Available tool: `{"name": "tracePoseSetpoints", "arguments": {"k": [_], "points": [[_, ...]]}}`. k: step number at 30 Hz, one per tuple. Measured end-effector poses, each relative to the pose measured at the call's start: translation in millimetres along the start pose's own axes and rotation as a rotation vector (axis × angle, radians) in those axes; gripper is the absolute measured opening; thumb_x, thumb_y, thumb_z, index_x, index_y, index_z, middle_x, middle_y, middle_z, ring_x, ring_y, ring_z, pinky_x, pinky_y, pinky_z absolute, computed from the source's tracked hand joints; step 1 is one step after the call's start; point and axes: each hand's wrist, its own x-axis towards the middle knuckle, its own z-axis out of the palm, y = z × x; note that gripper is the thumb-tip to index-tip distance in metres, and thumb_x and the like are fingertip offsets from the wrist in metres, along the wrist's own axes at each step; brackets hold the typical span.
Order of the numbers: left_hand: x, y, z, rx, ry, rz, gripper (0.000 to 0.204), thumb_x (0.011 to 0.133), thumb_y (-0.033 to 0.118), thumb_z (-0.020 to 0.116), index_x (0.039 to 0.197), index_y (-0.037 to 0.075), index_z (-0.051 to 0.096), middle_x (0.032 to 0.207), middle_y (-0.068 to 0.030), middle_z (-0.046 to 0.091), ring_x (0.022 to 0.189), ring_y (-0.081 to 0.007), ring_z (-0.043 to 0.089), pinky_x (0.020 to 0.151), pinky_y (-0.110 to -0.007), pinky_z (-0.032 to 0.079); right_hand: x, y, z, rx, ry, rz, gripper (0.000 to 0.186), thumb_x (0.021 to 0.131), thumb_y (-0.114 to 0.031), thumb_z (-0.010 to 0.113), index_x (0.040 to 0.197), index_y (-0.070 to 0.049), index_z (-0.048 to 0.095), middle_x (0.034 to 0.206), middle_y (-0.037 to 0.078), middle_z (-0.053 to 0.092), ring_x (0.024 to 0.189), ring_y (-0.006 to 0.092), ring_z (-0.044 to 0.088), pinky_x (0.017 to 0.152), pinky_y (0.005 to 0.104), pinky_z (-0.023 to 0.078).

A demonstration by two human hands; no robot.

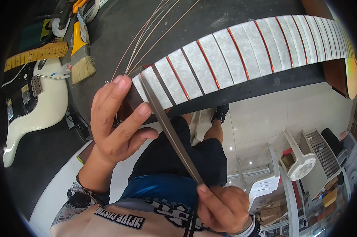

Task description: The person files the frets on a taped guitar neck using a metal file, holding the neck with their hand.

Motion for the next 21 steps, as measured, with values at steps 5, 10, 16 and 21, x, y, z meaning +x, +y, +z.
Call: {"name": "tracePoseSetpoints", "arguments": {"k": [5,10,16,21], "points": [[-1.1,-0.6,-3.7,0.015,-0.022,-0.007,0.056,0.089,0.048,0.072,0.133,0.014,0.067,0.144,-0.0289,0.053,0.123,-0.0437,0.06,0.097,-0.052,0.049,82.9,-10.8,17.5,0.035,0.0,0.047,0.04,0.076,0.009,0.071,0.115,0.0,0.073,0.076,0.014,0.071,0.056,0.0239,0.064,0.054,0.031,0.051],[-1.6,-2.8,-1.3,0.006,-0.004,0.01,0.056,0.09,0.048,0.071,0.133,0.013,0.067,0.145,-0.0298,0.052,0.123,-0.0439,0.06,0.098,-0.052,0.049,80.3,-3.5,20.0,0.008,0.034,0.004,0.045,0.074,0.008,0.071,0.118,0.0,0.073,0.074,0.01,0.068,0.056,0.0203,0.062,0.051,0.0301,0.049],[1.7,-0.9,0.3,0.042,0.011,0.029,0.057,0.09,0.048,0.071,0.133,0.01,0.066,0.144,-0.0304,0.053,0.123,-0.0448,0.06,0.098,-0.051,0.049,-6.6,10.7,3.3,0.004,0.052,-0.021,0.046,0.071,0.006,0.073,0.116,-0.002,0.074,0.072,0.006,0.066,0.054,0.0173,0.059,0.047,0.0283,0.046],[-0.2,-2.3,3.8,0.044,0.042,0.061,0.058,0.091,0.047,0.071,0.132,0.007,0.068,0.145,-0.0317,0.051,0.126,-0.0436,0.058,0.1,-0.047,0.049,-30.3,8.6,1.6,-0.025,0.037,-0.005,0.046,0.071,0.005,0.072,0.116,-0.001,0.073,0.073,0.006,0.066,0.054,0.0168,0.06,0.046,0.0281,0.045]]}}
